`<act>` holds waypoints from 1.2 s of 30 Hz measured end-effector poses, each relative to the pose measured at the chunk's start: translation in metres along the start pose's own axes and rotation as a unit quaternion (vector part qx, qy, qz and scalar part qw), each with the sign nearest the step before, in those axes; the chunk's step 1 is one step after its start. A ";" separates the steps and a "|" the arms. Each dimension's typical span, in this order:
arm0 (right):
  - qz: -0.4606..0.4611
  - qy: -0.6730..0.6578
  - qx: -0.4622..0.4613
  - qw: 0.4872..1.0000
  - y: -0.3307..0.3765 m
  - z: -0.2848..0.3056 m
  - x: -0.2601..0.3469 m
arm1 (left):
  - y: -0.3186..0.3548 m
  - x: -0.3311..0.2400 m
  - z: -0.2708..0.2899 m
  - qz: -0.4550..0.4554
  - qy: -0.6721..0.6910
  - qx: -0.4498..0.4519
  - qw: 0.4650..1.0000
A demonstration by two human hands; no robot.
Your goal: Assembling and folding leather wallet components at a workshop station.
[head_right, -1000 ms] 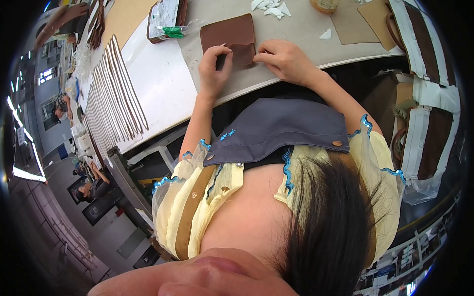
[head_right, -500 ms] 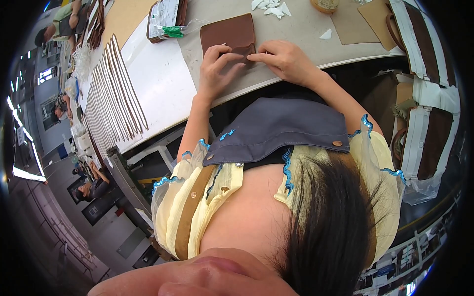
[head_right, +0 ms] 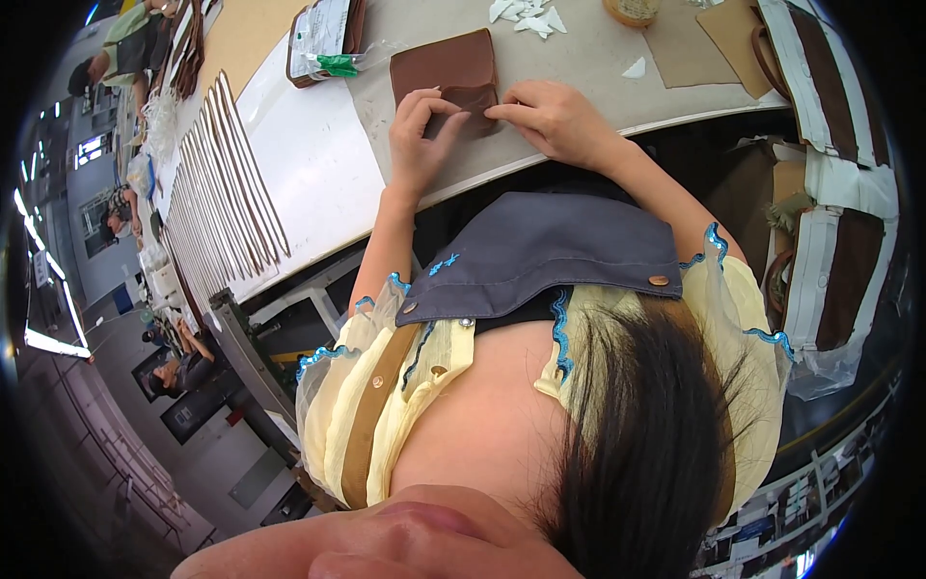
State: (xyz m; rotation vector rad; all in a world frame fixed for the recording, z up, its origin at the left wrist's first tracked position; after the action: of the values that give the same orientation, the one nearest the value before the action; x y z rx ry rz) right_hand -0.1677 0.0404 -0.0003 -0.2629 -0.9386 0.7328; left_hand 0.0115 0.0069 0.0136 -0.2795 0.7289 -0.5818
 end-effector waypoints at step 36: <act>-0.012 0.012 0.005 1.000 -0.002 -0.002 -0.001 | -0.004 -0.013 -0.001 -0.082 0.001 0.047 0.995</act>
State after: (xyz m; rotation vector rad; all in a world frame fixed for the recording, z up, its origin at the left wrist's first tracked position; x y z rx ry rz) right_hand -0.1656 0.0384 -0.0010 -0.2507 -0.9140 0.7114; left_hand 0.0010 0.0115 0.0217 -0.2521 0.6827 -0.7715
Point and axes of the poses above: each hand's wrist, its own y-axis away from the middle knuckle, its own z-axis out of the back of the hand, x = y × z, the point moved 9 cm from there along -y, towards the middle knuckle, and after that the axes turned 4 degrees about -y, right-handed, at the moved point
